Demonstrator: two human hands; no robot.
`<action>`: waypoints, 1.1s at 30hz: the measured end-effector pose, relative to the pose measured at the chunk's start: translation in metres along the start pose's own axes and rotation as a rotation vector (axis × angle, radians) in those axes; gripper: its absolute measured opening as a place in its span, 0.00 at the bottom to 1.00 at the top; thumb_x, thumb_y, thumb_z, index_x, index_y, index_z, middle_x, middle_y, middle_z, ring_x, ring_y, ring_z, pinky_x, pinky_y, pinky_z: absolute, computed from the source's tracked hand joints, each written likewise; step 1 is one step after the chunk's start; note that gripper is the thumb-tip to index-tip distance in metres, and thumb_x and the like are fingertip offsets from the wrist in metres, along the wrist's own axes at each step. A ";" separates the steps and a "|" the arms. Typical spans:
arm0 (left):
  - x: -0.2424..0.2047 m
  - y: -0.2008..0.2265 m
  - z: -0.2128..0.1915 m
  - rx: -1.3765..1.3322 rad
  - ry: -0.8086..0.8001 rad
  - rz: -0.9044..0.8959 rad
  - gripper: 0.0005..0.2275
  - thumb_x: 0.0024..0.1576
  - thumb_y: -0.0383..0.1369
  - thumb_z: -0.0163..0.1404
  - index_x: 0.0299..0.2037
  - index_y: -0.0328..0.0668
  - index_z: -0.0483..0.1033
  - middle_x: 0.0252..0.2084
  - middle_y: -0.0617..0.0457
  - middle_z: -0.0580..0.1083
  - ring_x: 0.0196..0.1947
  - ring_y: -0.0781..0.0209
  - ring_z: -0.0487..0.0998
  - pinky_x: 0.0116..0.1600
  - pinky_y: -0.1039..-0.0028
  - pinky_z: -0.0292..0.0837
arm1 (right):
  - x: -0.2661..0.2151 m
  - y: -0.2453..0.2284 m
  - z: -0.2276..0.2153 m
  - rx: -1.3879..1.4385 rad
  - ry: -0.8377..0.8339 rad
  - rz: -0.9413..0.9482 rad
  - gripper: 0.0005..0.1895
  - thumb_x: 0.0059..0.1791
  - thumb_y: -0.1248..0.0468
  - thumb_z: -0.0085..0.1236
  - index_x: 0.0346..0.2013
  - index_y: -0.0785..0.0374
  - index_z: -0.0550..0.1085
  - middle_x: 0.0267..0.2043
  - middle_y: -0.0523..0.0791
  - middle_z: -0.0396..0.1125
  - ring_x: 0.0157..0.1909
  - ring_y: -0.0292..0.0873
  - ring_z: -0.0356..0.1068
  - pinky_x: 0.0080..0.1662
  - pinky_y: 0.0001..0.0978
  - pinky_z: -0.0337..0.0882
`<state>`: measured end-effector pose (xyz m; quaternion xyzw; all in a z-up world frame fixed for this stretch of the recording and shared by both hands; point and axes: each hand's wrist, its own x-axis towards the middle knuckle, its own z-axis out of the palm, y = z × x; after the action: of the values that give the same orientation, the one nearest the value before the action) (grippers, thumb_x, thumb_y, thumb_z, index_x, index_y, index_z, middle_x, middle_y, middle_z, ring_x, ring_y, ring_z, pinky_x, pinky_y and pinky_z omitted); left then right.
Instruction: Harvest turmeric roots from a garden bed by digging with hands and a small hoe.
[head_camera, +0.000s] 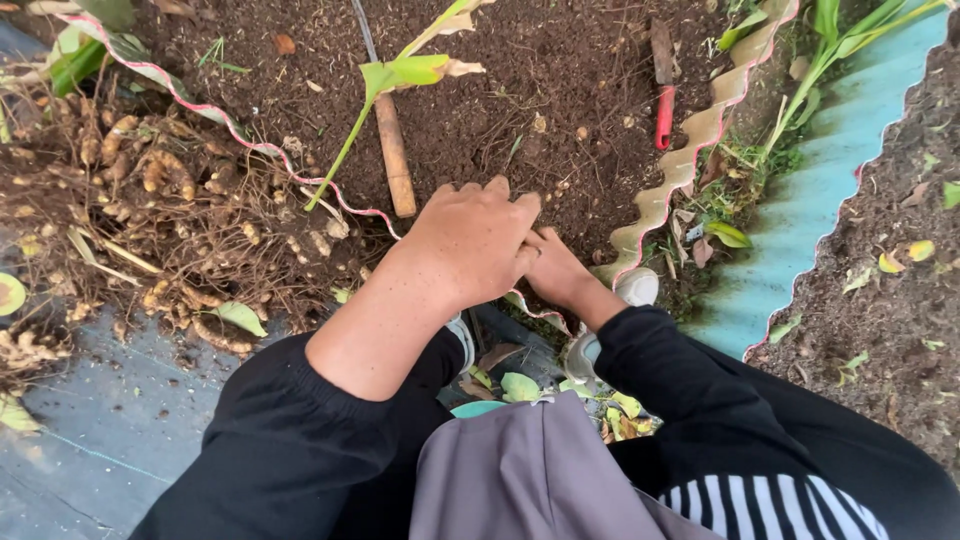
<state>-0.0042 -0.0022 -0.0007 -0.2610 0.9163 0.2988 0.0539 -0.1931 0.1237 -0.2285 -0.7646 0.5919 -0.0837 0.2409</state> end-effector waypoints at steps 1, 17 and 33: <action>0.000 0.001 0.000 -0.001 -0.014 -0.010 0.17 0.56 0.40 0.52 0.53 0.41 0.73 0.49 0.39 0.74 0.52 0.41 0.76 0.55 0.49 0.68 | -0.006 -0.008 -0.003 -0.070 -0.073 0.023 0.19 0.46 0.67 0.50 0.51 0.58 0.78 0.53 0.50 0.70 0.60 0.53 0.64 0.59 0.56 0.55; -0.006 0.000 -0.005 0.011 -0.095 -0.005 0.22 0.56 0.43 0.54 0.56 0.40 0.71 0.52 0.40 0.73 0.54 0.41 0.75 0.57 0.49 0.67 | -0.047 0.097 0.108 0.192 0.264 0.907 0.44 0.48 0.60 0.59 0.72 0.76 0.52 0.73 0.65 0.49 0.74 0.64 0.51 0.72 0.47 0.54; 0.005 -0.007 -0.002 0.020 -0.089 -0.020 0.26 0.56 0.43 0.53 0.63 0.41 0.67 0.58 0.34 0.70 0.55 0.37 0.74 0.57 0.50 0.67 | 0.012 0.099 0.034 0.050 0.491 0.826 0.47 0.41 0.43 0.71 0.66 0.67 0.67 0.65 0.54 0.62 0.70 0.59 0.58 0.72 0.49 0.59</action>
<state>-0.0046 -0.0105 -0.0043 -0.2560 0.9134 0.3002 0.1000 -0.2611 0.1036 -0.3057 -0.4172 0.8833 -0.1732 0.1255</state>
